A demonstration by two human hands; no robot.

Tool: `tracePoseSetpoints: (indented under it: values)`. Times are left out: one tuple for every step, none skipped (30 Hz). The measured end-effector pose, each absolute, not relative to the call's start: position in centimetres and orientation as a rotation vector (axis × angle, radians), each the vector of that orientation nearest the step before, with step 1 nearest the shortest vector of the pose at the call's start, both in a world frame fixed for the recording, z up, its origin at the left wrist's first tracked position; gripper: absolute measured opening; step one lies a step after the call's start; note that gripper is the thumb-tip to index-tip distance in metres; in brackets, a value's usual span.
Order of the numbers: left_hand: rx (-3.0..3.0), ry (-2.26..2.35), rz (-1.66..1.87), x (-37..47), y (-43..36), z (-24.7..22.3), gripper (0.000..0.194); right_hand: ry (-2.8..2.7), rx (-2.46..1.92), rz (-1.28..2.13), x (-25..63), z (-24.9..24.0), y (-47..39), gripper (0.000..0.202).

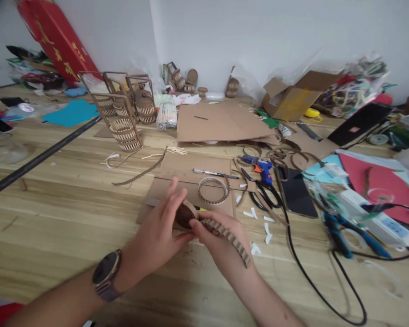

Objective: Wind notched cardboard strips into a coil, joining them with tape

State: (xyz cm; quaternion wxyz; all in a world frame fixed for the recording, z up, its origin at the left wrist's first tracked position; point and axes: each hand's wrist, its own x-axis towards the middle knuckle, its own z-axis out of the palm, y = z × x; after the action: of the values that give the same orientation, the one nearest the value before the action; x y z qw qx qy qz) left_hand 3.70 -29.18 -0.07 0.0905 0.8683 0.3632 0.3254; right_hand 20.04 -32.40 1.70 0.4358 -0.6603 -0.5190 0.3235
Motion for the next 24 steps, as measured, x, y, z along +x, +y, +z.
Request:
tracePoseSetpoints:
  values:
    - [2.498, 1.137, 0.992, 3.85, -29.24, -0.17, 0.078, -1.235, -1.644, 0.844, 19.94, 1.59, -32.45, 0.020]
    - [2.435, 1.179, 1.000, 3.99, -29.29, -0.27, 0.080, -1.187, -1.637, 0.886, 19.81, 1.52, -32.49, 0.022]
    - [2.400, 1.200, 0.995, 4.10, -29.33, -0.36, 0.077, -1.155, -1.625, 0.926, 19.69, 1.50, -32.52, 0.023]
    - [2.388, 1.204, 0.989, 4.16, -29.34, -0.42, 0.073, -1.143, -1.614, 0.952, 19.57, 1.52, -32.54, 0.024]
    - [2.396, 1.197, 0.986, 4.17, -29.32, -0.46, 0.070, -1.154, -1.606, 0.964, 19.49, 1.57, -32.55, 0.023]
    - [2.420, 1.185, 0.985, 4.14, -29.26, -0.46, 0.069, -1.183, -1.603, 0.965, 19.44, 1.65, -32.55, 0.022]
    - [2.460, 1.165, 0.976, 4.06, -29.17, -0.44, 0.068, -1.215, -1.605, 0.960, 19.42, 1.72, -32.56, 0.021]
    - [2.509, 1.139, 0.959, 3.95, -29.06, -0.39, 0.068, -1.242, -1.613, 0.956, 19.44, 1.79, -32.56, 0.021]
    - [2.558, 1.111, 0.931, 3.83, -28.93, -0.33, 0.069, -1.258, -1.627, 0.951, 19.49, 1.84, -32.56, 0.022]
    - [2.602, 1.084, 0.893, 3.69, -28.79, -0.26, 0.069, -1.267, -1.646, 0.947, 19.54, 1.87, -32.55, 0.022]
    - [2.642, 1.060, 0.853, 3.56, -28.68, -0.18, 0.068, -1.275, -1.666, 0.941, 19.61, 1.86, -32.53, 0.023]
    - [2.677, 1.041, 0.821, 3.45, -28.58, -0.11, 0.065, -1.282, -1.678, 0.929, 19.66, 1.84, -32.52, 0.023]
    - [2.708, 1.029, 0.797, 3.36, -28.52, -0.03, 0.062, -1.295, -1.679, 0.916, 19.71, 1.80, -32.49, 0.023]
    - [2.734, 1.028, 0.784, 3.30, -28.49, 0.05, 0.058, -1.312, -1.668, 0.903, 19.74, 1.75, -32.47, 0.022]
    - [2.755, 1.037, 0.779, 3.28, -28.50, 0.13, 0.054, -1.329, -1.648, 0.894, 19.75, 1.70, -32.45, 0.020]
    - [2.770, 1.053, 0.784, 3.28, -28.55, 0.20, 0.050, -1.341, -1.625, 0.896, 19.75, 1.66, -32.44, 0.019]
    - [2.776, 1.072, 0.794, 3.32, -28.62, 0.26, 0.047, -1.340, -1.605, 0.906, 19.73, 1.63, -32.43, 0.019]
    - [2.777, 1.086, 0.804, 3.38, -28.69, 0.30, 0.046, -1.326, -1.590, 0.920, 19.69, 1.59, -32.43, 0.019]
    - [2.774, 1.092, 0.810, 3.44, -28.78, 0.31, 0.047, -1.308, -1.581, 0.933, 19.64, 1.56, -32.43, 0.019]
    - [2.770, 1.091, 0.813, 3.51, -28.85, 0.30, 0.049, -1.287, -1.578, 0.944, 19.57, 1.54, -32.45, 0.020]
    - [2.766, 1.084, 0.814, 3.57, -28.91, 0.28, 0.051, -1.268, -1.582, 0.952, 19.51, 1.51, -32.47, 0.021]
    - [2.765, 1.077, 0.815, 3.63, -28.95, 0.25, 0.052, -1.258, -1.589, 0.958, 19.45, 1.49, -32.48, 0.021]
    - [2.765, 1.071, 0.815, 3.66, -28.98, 0.22, 0.053, -1.259, -1.596, 0.961, 19.40, 1.48, -32.50, 0.021]
    - [2.766, 1.068, 0.819, 3.68, -29.01, 0.21, 0.052, -1.267, -1.603, 0.965, 19.36, 1.47, -32.50, 0.021]
